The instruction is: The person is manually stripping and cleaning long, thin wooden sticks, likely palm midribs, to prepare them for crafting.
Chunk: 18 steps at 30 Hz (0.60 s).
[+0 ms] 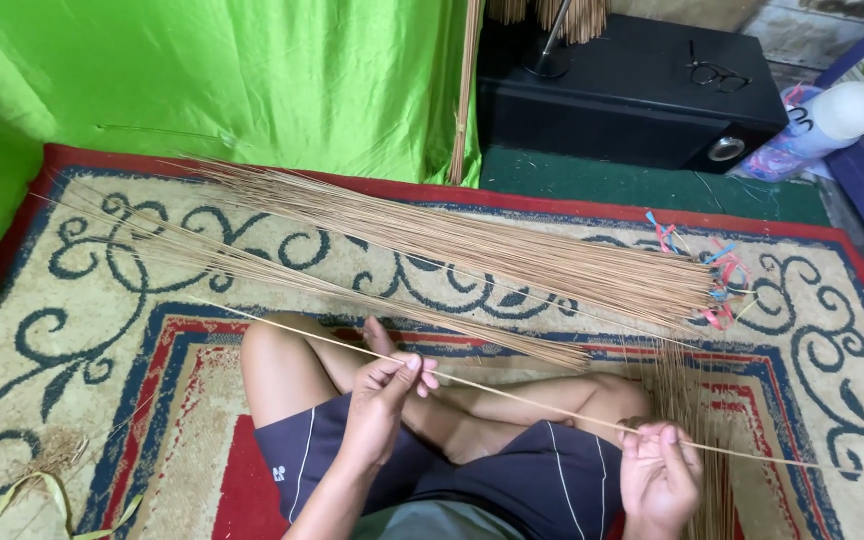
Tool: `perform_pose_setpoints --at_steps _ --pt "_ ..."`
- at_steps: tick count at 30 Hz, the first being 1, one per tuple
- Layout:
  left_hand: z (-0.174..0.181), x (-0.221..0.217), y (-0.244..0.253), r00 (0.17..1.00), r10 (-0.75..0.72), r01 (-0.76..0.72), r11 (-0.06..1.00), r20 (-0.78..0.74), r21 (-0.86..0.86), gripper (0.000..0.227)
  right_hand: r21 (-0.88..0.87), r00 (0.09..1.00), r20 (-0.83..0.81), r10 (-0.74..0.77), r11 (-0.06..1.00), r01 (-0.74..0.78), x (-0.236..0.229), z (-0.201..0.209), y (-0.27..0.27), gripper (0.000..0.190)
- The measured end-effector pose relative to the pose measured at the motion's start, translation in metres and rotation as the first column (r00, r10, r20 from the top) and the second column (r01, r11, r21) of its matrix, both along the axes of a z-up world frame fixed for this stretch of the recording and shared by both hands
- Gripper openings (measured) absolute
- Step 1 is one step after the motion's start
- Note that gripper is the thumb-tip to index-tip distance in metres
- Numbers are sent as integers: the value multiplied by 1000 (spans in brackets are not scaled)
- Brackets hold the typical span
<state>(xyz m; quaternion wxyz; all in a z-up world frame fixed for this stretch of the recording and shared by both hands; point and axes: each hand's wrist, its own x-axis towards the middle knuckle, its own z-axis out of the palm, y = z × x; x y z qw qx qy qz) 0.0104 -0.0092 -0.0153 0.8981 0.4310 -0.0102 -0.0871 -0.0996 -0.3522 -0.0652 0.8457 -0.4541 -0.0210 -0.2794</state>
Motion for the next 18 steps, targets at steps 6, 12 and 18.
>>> perform_pose_setpoints --at_steps 6,12,18 --pt "-18 -3 15 978 58 -80 991 -202 -103 24 136 1000 11 24 990 -25 -2 -6 19 23" --pt "-22 -2 22 960 135 -164 981 -246 -101 24 41 998 -32 -46 998 47 6 11 52 27" --pt "-12 -2 7 958 144 -192 965 -250 -179 25 192 997 -16 -76 978 78 13 3 52 23"
